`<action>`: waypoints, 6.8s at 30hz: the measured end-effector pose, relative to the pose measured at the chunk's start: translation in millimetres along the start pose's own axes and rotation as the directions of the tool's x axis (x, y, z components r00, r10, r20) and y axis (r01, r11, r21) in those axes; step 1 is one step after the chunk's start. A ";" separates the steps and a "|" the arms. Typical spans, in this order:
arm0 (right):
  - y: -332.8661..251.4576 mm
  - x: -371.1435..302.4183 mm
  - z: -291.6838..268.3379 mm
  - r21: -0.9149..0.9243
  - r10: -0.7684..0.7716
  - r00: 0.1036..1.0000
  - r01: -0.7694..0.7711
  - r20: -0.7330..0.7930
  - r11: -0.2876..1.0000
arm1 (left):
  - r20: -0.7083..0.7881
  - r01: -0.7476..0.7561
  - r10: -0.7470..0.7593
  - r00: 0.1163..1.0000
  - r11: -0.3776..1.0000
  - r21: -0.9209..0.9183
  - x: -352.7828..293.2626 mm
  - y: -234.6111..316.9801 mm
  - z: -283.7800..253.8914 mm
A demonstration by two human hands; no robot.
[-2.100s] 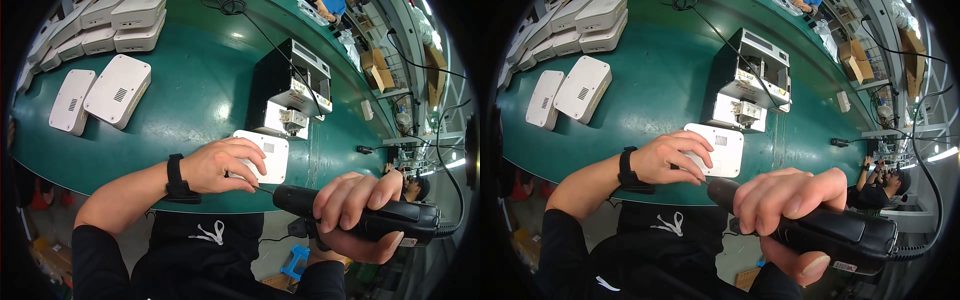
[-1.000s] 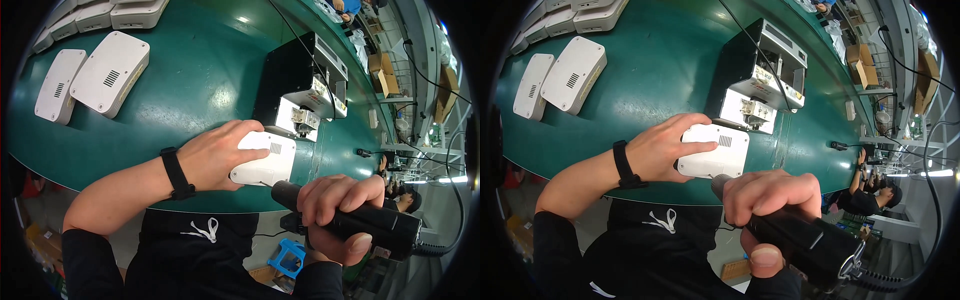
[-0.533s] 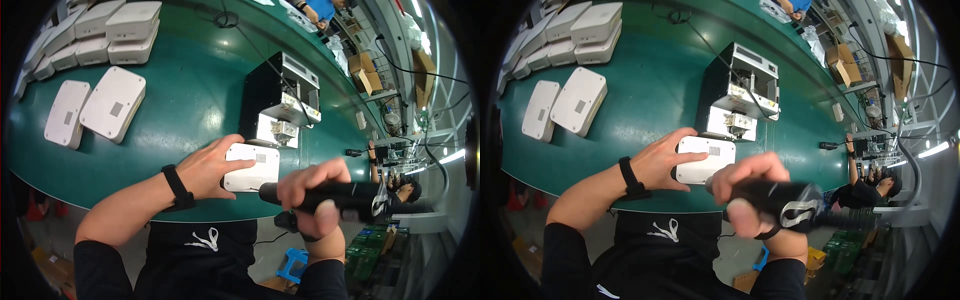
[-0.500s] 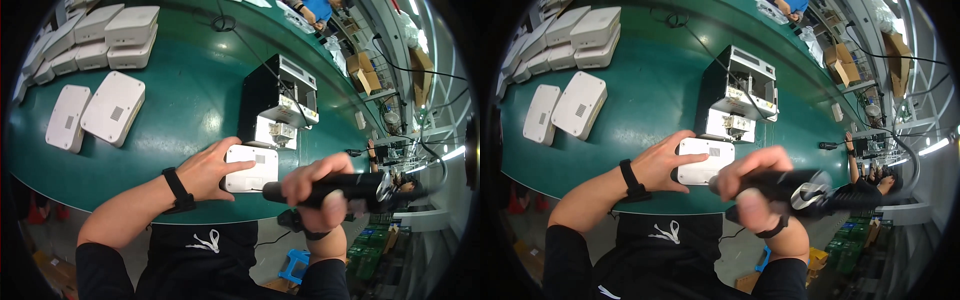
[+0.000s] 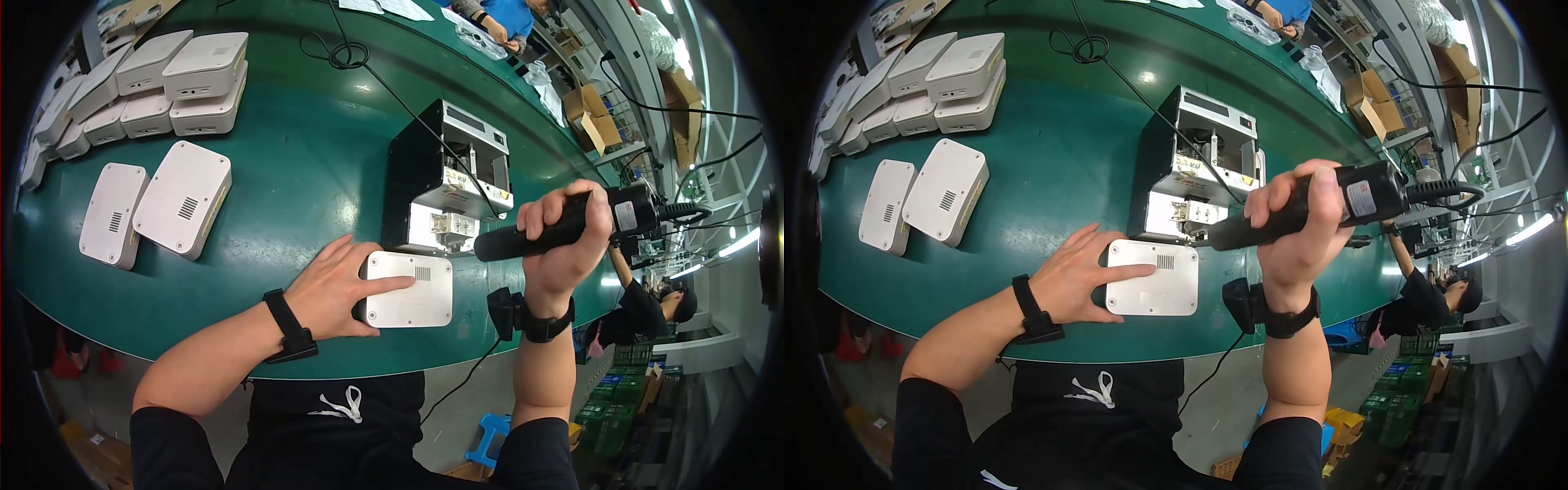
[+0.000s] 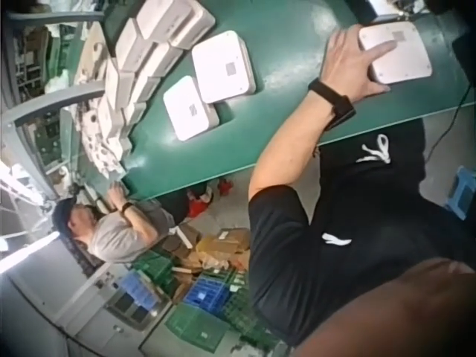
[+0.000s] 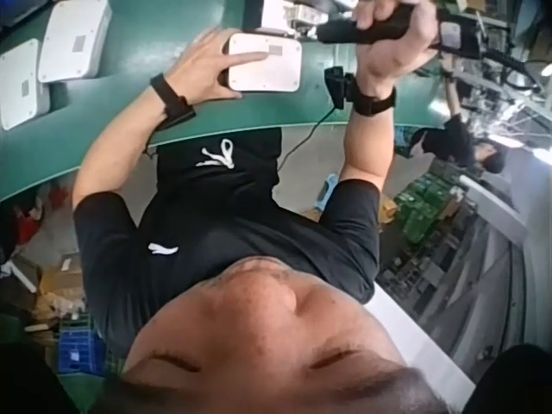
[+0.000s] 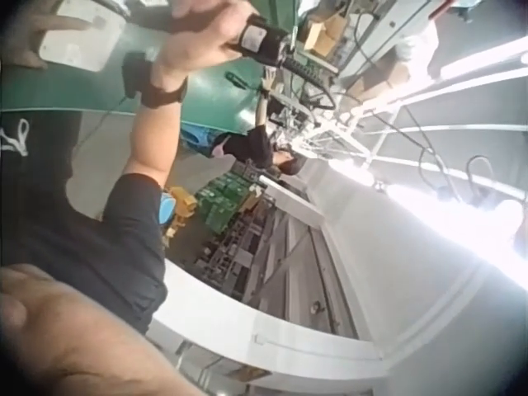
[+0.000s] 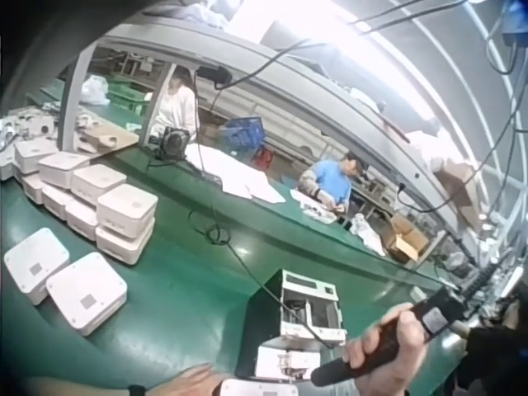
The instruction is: The person picks up a white device and uses a power screwdriver to drive screws into its base before placing it on the table. They repeat this process for several more devices, then move the completed devices to the side and rub their hands together.
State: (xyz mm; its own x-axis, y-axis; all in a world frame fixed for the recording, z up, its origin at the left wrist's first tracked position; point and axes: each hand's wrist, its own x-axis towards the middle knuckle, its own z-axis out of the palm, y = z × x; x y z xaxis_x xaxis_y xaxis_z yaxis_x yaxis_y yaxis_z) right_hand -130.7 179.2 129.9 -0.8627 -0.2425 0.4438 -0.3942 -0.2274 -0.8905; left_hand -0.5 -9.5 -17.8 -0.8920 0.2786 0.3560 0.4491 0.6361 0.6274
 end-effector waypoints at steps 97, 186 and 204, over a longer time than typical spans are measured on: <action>130.6 -22.3 -172.9 0.718 0.654 0.705 -0.301 -0.276 0.627 | -0.619 0.726 -0.414 0.668 0.180 0.663 -70.6 -15.2 -111.7; 12.4 -33.8 -31.9 -0.048 0.001 1.000 0.000 0.019 0.999 | 0.176 0.047 -0.017 0.984 0.985 -0.167 14.1 14.4 -10.9; -9.5 -11.6 -12.2 0.054 -0.069 0.997 0.070 -0.025 0.996 | 0.140 -0.016 0.035 0.990 0.991 -0.134 12.7 11.6 -9.3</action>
State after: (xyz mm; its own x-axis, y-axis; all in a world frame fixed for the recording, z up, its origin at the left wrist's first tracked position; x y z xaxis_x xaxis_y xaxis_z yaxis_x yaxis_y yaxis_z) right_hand -120.9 195.7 132.0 -0.8413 -0.2024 0.5012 -0.4359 -0.2942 -0.8505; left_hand -6.1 -5.3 0.4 -0.8742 0.3985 0.2773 0.4661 0.5292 0.7090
